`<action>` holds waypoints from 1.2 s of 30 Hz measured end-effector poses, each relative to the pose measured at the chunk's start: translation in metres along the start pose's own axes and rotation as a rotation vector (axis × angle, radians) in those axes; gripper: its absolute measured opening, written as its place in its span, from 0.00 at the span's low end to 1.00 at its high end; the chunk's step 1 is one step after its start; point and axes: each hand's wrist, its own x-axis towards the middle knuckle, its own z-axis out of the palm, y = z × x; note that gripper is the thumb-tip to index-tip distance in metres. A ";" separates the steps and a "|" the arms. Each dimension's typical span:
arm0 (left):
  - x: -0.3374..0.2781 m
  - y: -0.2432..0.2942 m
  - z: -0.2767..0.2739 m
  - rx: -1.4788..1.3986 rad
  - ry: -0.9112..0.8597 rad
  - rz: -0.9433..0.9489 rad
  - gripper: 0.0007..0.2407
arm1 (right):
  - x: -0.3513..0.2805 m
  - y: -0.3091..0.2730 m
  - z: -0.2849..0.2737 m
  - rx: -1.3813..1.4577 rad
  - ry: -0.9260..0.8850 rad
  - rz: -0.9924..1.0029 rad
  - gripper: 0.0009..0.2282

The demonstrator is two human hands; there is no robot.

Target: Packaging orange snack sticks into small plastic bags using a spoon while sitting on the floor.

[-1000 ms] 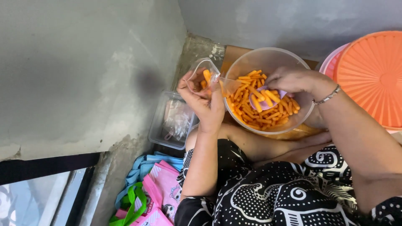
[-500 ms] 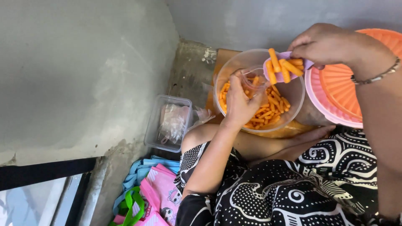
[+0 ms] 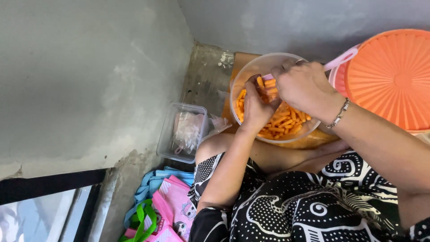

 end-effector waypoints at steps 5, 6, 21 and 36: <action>0.000 -0.006 0.002 0.001 0.018 0.016 0.28 | -0.016 0.010 -0.010 -0.011 0.151 0.070 0.07; -0.001 -0.007 0.002 -0.030 0.031 0.018 0.28 | -0.021 0.010 -0.015 -0.014 0.171 0.090 0.06; -0.008 -0.008 0.004 -0.231 0.125 0.254 0.26 | -0.027 0.014 -0.029 0.606 0.025 0.351 0.27; -0.028 0.019 -0.023 -0.170 0.099 0.500 0.44 | -0.014 0.030 0.025 0.449 0.156 0.153 0.15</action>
